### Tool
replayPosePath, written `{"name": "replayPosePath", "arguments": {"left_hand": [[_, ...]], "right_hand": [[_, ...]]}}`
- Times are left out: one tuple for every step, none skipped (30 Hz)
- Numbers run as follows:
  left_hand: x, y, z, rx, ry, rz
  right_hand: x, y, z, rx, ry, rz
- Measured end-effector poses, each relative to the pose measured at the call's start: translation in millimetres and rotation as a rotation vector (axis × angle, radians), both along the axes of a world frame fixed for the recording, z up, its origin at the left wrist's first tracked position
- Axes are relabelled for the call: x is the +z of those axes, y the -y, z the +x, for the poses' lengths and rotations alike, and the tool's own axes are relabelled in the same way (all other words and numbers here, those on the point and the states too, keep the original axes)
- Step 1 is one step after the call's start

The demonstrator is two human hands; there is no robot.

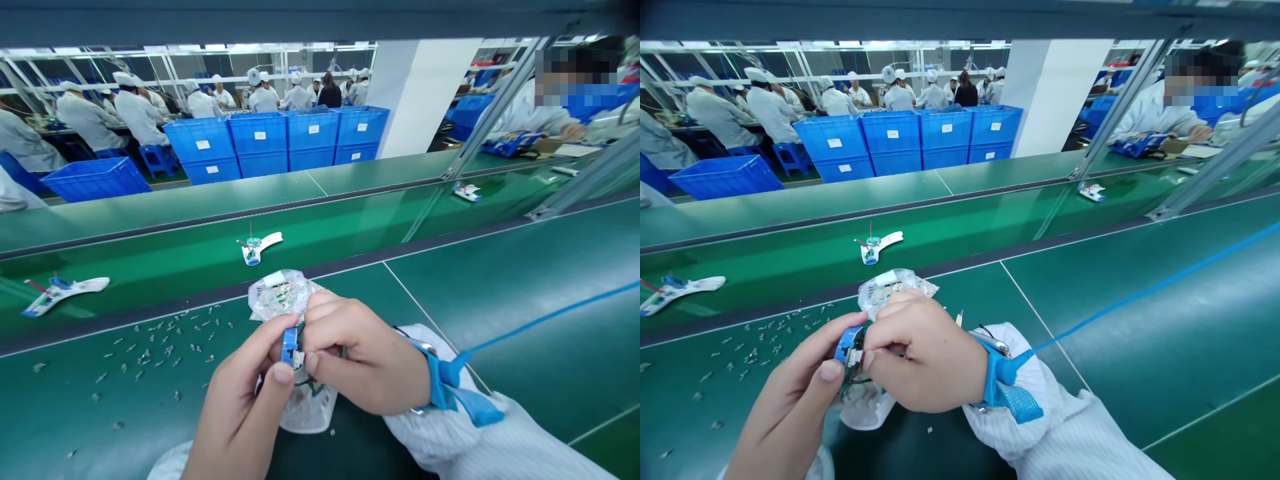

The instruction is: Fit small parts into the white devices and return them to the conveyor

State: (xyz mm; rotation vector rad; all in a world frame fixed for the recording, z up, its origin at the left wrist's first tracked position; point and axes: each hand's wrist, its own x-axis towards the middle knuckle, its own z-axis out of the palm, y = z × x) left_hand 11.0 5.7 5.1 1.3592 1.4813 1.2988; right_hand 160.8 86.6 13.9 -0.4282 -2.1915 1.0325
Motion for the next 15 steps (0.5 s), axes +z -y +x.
{"name": "replayPosePath", "arguments": {"left_hand": [[-0.6, -0.2, -0.9, -0.019, 0.0, 0.007], [-1.3, -0.6, -2.0, -0.042, -0.003, 0.009], [-2.2, -0.9, -3.0, -0.061, -0.01, 0.009], [-3.2, -1.3, -4.0, -0.075, -0.021, 0.007], [-4.2, -1.6, -5.0, -0.083, -0.033, 0.005], [-5.1, -1.8, -5.8, -0.084, -0.045, 0.004], [-5.9, -2.0, -6.5, -0.08, -0.058, 0.004], [-6.5, -1.9, -7.0, -0.083, -0.072, 0.002], [-6.8, -1.8, -7.5, -0.086, -0.089, 0.003], [-6.7, -1.6, -7.9, -0.096, -0.108, 0.008], [-6.2, -1.5, -8.1, -0.103, -0.132, 0.011], [-5.1, -1.5, -8.3, -0.11, -0.163, 0.014], [-3.7, -1.7, -8.4, -0.119, -0.197, 0.017], [-1.9, -2.2, -8.3, -0.13, -0.233, 0.025], [0.1, -3.1, -8.0, -0.143, -0.271, 0.036]], "right_hand": [[0.3, -0.4, 0.1, 0.011, 0.002, -0.009], [0.4, -0.7, 0.1, 0.02, 0.005, -0.017], [0.6, -0.9, 0.1, 0.025, 0.008, -0.022], [0.6, -0.9, 0.2, 0.022, 0.01, -0.023], [0.6, -0.8, 0.3, 0.016, 0.012, -0.022], [0.7, -0.7, 0.4, 0.007, 0.012, -0.021], [0.8, -0.5, 0.5, 0.004, 0.014, -0.02], [1.0, -0.4, 0.6, 0.005, 0.012, -0.021], [1.3, -0.2, 0.8, 0.011, 0.012, -0.022], [1.5, -0.2, 1.0, 0.019, 0.009, -0.023], [1.7, -0.2, 1.2, 0.028, 0.008, -0.022], [1.9, -0.3, 1.5, 0.035, 0.01, -0.021], [2.0, -0.5, 1.7, 0.04, 0.011, -0.02], [1.9, -0.8, 2.0, 0.043, 0.014, -0.019], [1.8, -1.0, 2.2, 0.045, 0.02, -0.019]]}}
